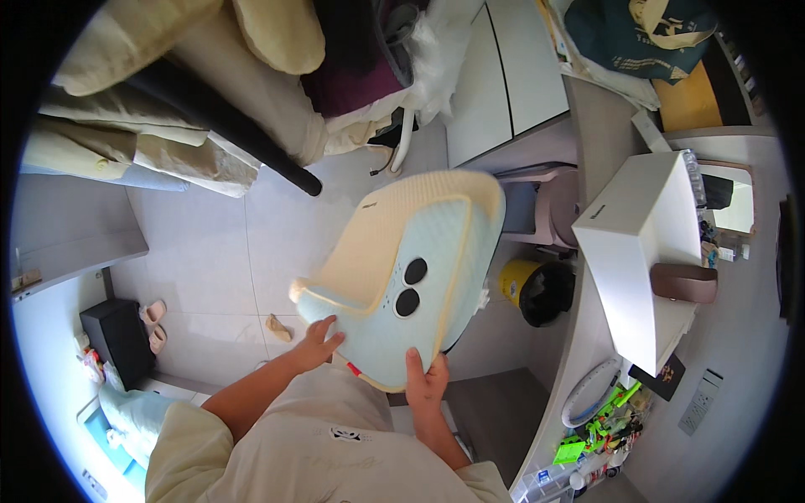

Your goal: The person organizes a cluttered desk by sorting various items into a white box and a clear plastic container. They place a brown wallet, a water bottle, and green electronic components into the containers. They also handle a small robot toy and a red object before placing them on the shelf.

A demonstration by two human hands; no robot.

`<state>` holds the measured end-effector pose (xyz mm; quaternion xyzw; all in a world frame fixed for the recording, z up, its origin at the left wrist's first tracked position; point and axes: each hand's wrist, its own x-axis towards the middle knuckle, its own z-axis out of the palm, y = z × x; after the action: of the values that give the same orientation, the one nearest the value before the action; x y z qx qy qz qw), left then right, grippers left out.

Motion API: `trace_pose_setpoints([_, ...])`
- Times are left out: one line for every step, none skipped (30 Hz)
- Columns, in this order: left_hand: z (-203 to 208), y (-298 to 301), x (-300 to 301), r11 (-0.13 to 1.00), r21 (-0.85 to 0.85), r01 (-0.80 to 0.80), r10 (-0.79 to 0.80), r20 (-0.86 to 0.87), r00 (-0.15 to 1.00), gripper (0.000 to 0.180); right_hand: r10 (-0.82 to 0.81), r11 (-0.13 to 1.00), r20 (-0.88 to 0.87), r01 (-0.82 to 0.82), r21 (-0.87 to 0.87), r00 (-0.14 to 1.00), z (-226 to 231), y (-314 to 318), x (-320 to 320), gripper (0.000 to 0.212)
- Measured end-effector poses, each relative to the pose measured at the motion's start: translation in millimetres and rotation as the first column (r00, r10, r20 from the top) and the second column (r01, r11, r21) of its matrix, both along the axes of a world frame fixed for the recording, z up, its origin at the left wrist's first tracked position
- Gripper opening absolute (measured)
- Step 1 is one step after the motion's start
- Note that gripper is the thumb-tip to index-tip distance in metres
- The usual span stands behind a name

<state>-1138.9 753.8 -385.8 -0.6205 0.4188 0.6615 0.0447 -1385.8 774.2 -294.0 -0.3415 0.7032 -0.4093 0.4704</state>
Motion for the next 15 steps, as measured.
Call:
trace_pose_setpoints([21.8,-14.3,-14.6,0.971,0.192,-0.142,0.153,-0.045,0.987,0.074,0.021,0.998,-0.165,-0.03,-0.051,0.986,9.8,-12.0,4.0,0.013])
trace_pose_setpoints([44.2,-27.8,-28.4,0.885,0.385,-0.263,0.298,-0.033,0.954,0.075,0.031,0.993,-0.327,-0.066,-0.095,0.945,22.6,-25.1,11.1,0.013])
trace_pose_setpoints([58.5,-35.3,-37.9,0.748,0.555,-0.364,0.433,0.008,0.901,0.076,0.033,0.985,-0.479,-0.111,-0.135,0.877,31.6,-37.6,18.5,0.013])
trace_pose_setpoints([54.2,-35.3,-43.9,0.668,0.644,-0.373,0.557,-0.099,0.825,0.074,-0.054,0.981,-0.499,-0.047,-0.188,0.865,36.4,-49.1,26.0,0.014])
trace_pose_setpoints([41.1,-33.9,-49.0,0.582,0.73,-0.359,0.674,-0.186,0.715,0.072,-0.058,0.972,-0.539,-0.075,-0.222,0.84,45.0,-60.8,28.1,0.016])
trace_pose_setpoints([44.0,-40.0,-56.1,0.499,0.809,-0.312,0.771,-0.25,0.585,0.07,-0.07,0.963,-0.58,-0.097,-0.252,0.812,55.2,-70.6,29.8,0.018])
trace_pose_setpoints([43.7,-52.0,-70.0,0.505,0.798,-0.329,0.805,-0.297,0.514,0.067,-0.085,0.953,-0.619,-0.119,-0.28,0.781,65.8,-82.3,31.4,0.02])
trace_pose_setpoints([49.2,-71.5,-87.7,0.505,0.789,-0.35,0.834,-0.341,0.434,0.065,-0.073,0.957,-0.646,-0.13,-0.261,0.76,77.0,-95.5,34.5,0.025])
trace_pose_setpoints([47.4,-87.6,-100.4,0.535,0.775,-0.336,0.835,-0.426,0.347,0.063,-0.1,0.95,-0.667,-0.128,-0.285,0.739,77.6,-106.9,33.9,0.025])
trace_pose_setpoints([42.6,-103.7,-112.3,0.563,0.76,-0.325,0.826,-0.505,0.252,0.061,-0.125,0.943,-0.688,-0.13,-0.306,0.715,74.7,-118.7,30.5,0.025])
trace_pose_setpoints([40.9,-122.4,-121.5,0.557,0.764,-0.327,0.83,-0.502,0.242,0.062,-0.149,0.935,-0.708,-0.135,-0.329,0.69,70.5,-133.9,26.4,0.025])
trace_pose_setpoints([39.3,-143.7,-130.5,0.557,0.764,-0.327,0.83,-0.505,0.235,0.062,-0.178,0.925,-0.712,-0.132,-0.357,0.679,67.1,-150.7,21.9,0.025])
trace_pose_setpoints([37.7,-164.9,-139.3,0.555,0.764,-0.327,0.831,-0.507,0.227,0.062,-0.205,0.914,-0.715,-0.13,-0.383,0.669,63.8,-168.1,16.8,0.025])
trace_pose_setpoints([33.0,-187.0,-149.8,0.554,0.746,-0.369,0.832,-0.517,0.203,0.062,-0.233,0.904,-0.719,-0.126,-0.408,0.655,60.5,-188.7,11.3,0.025])
trace_pose_setpoints([26.2,-204.0,-157.3,0.539,0.729,-0.422,0.836,-0.522,0.168,0.063,-0.237,0.884,-0.74,-0.177,-0.433,0.629,58.1,-210.6,8.3,0.026])
